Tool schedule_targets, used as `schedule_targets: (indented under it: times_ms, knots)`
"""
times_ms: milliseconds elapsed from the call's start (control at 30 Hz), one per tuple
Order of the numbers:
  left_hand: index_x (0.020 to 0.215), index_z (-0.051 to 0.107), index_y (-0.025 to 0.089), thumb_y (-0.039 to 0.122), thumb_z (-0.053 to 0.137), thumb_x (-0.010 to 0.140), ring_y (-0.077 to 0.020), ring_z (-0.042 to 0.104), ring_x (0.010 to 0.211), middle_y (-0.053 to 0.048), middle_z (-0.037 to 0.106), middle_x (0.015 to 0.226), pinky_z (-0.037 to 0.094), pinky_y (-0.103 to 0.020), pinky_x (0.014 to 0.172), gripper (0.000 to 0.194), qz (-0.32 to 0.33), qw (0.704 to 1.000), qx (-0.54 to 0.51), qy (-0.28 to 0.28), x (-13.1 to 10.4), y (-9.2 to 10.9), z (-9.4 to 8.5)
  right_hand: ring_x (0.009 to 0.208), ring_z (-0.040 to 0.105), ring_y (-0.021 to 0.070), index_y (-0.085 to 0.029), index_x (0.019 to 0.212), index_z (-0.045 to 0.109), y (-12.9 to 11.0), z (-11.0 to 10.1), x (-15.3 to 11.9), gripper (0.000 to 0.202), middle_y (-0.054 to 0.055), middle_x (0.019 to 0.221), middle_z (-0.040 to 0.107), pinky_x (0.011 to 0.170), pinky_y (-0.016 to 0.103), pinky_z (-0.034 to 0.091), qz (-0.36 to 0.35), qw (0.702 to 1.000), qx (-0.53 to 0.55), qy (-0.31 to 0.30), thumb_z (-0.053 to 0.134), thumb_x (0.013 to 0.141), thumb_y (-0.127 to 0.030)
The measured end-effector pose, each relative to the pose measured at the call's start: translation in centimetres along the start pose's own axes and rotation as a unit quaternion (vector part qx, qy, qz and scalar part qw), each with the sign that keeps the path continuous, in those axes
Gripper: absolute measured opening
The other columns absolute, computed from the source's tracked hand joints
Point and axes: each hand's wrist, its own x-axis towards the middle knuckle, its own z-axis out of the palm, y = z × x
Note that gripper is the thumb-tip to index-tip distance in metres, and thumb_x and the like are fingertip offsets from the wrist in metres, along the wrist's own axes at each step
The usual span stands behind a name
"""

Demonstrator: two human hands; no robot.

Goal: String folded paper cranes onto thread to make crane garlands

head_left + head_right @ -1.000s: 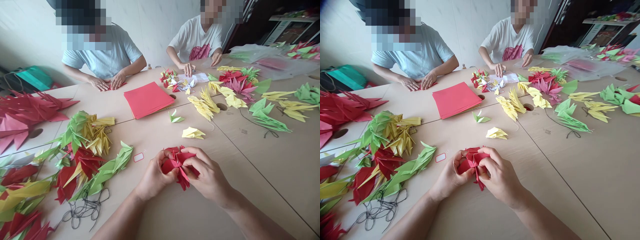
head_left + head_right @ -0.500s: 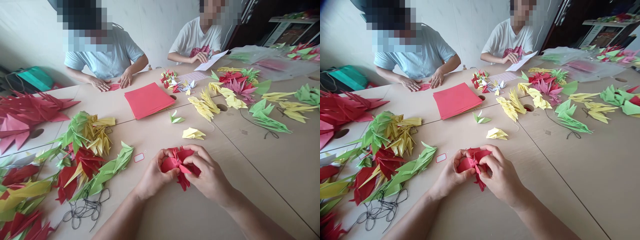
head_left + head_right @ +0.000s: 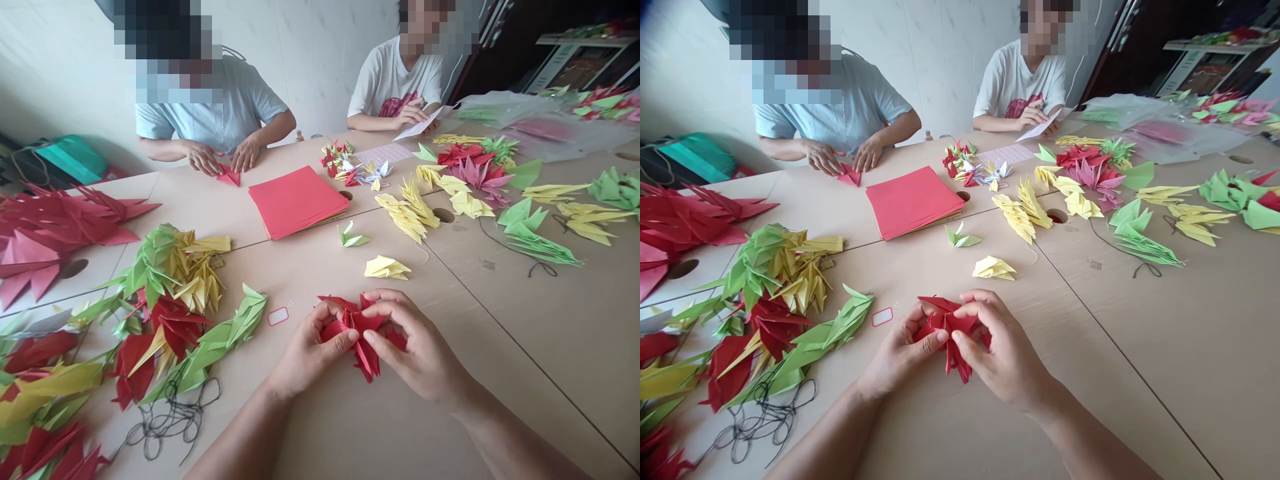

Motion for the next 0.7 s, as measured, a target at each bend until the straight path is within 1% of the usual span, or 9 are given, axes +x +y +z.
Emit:
schedule_targets:
  times_ms: [67, 100, 167, 200, 233, 300, 467, 567, 700]
  knots:
    - [0.083, 0.052, 0.018, 0.028, 0.066, 0.084, -0.0128, 0.053, 0.080, -0.001, 0.057, 0.088, 0.044, -0.025, 0.074, 0.018, -0.001, 1.000, 0.016, -0.013, -0.04, -0.10, -0.10, 0.079, 0.064, 0.0155, -0.025, 0.107, 0.056, -0.07, -0.25, 0.13, 0.022, 0.006, 0.104, 0.062, 0.064, 0.027, 0.054, 0.093, 0.993, 0.073, -0.011, 0.057, 0.088, -0.036]
    - [0.082, 0.052, 0.018, 0.028, 0.067, 0.084, -0.0120, 0.051, 0.078, 0.000, 0.056, 0.085, 0.043, -0.024, 0.072, 0.018, -0.003, 1.000, 0.018, -0.021, -0.08, -0.13, -0.12, 0.071, 0.062, 0.0138, -0.024, 0.105, 0.056, -0.14, -0.35, 0.21, 0.024, 0.003, 0.092, 0.065, 0.060, 0.025, 0.052, 0.131, 0.986, 0.098, -0.022, 0.058, 0.088, -0.040]
    - [0.082, 0.052, 0.018, 0.026, 0.068, 0.083, -0.0112, 0.049, 0.076, 0.001, 0.054, 0.082, 0.042, -0.023, 0.070, 0.018, -0.009, 0.999, 0.016, -0.038, -0.15, -0.13, -0.12, 0.060, 0.056, 0.0110, -0.022, 0.092, 0.059, -0.36, -0.48, 0.37, 0.023, -0.002, 0.072, 0.062, 0.053, 0.021, 0.045, 0.176, 0.975, 0.127, -0.052, 0.061, 0.085, -0.044]
    - [0.082, 0.052, 0.018, 0.026, 0.068, 0.082, -0.0109, 0.048, 0.075, 0.001, 0.054, 0.081, 0.042, -0.022, 0.070, 0.018, -0.011, 0.999, 0.014, -0.044, -0.18, -0.12, -0.11, 0.058, 0.053, 0.0100, -0.021, 0.083, 0.059, -0.49, -0.50, 0.45, 0.024, -0.003, 0.067, 0.060, 0.052, 0.020, 0.043, 0.182, 0.972, 0.133, -0.062, 0.063, 0.083, -0.044]
    - [0.081, 0.052, 0.017, 0.025, 0.069, 0.082, -0.0106, 0.048, 0.074, 0.001, 0.055, 0.081, 0.041, -0.022, 0.069, 0.018, -0.013, 0.999, 0.013, -0.049, -0.21, -0.11, -0.08, 0.057, 0.051, 0.0093, -0.019, 0.076, 0.059, -0.61, -0.50, 0.52, 0.025, -0.004, 0.065, 0.058, 0.051, 0.020, 0.041, 0.185, 0.971, 0.135, -0.067, 0.064, 0.082, -0.043]
    - [0.080, 0.053, 0.017, 0.024, 0.068, 0.082, -0.0106, 0.048, 0.075, 0.001, 0.055, 0.081, 0.041, -0.022, 0.069, 0.017, -0.012, 0.999, 0.012, -0.052, -0.23, -0.12, -0.04, 0.055, 0.047, 0.0081, -0.018, 0.069, 0.058, -0.77, -0.46, 0.64, 0.028, -0.004, 0.061, 0.055, 0.051, 0.020, 0.038, 0.192, 0.970, 0.136, -0.064, 0.066, 0.080, -0.042]
    - [0.081, 0.052, 0.017, 0.027, 0.067, 0.083, -0.0105, 0.047, 0.074, 0.001, 0.054, 0.080, 0.041, -0.023, 0.069, 0.018, -0.021, 0.999, -0.003, -0.043, -0.26, -0.24, 0.03, 0.052, 0.037, 0.0067, -0.017, 0.066, 0.056, -0.69, -0.46, 0.80, 0.030, -0.006, 0.056, 0.046, 0.048, 0.020, 0.031, 0.201, 0.971, 0.120, -0.040, 0.065, 0.080, -0.043]
    - [0.081, 0.053, 0.017, 0.027, 0.068, 0.083, -0.0112, 0.049, 0.075, 0.000, 0.056, 0.082, 0.042, -0.023, 0.070, 0.019, -0.021, 0.999, -0.006, -0.035, -0.24, -0.15, 0.09, 0.052, 0.037, 0.0071, -0.016, 0.070, 0.059, -0.57, -0.59, 0.83, 0.029, -0.005, 0.059, 0.048, 0.048, 0.021, 0.031, 0.207, 0.968, 0.134, -0.047, 0.066, 0.079, -0.044]
    - [0.078, 0.052, 0.017, 0.029, 0.069, 0.081, -0.0107, 0.048, 0.072, 0.001, 0.055, 0.077, 0.041, -0.022, 0.066, 0.021, -0.020, 0.999, 0.005, -0.032, -0.16, 0.08, 0.23, 0.055, 0.041, 0.0081, -0.016, 0.073, 0.061, -0.44, -0.67, 0.85, 0.028, -0.004, 0.063, 0.051, 0.050, 0.021, 0.033, 0.216, 0.960, 0.163, -0.073, 0.072, 0.074, -0.042]
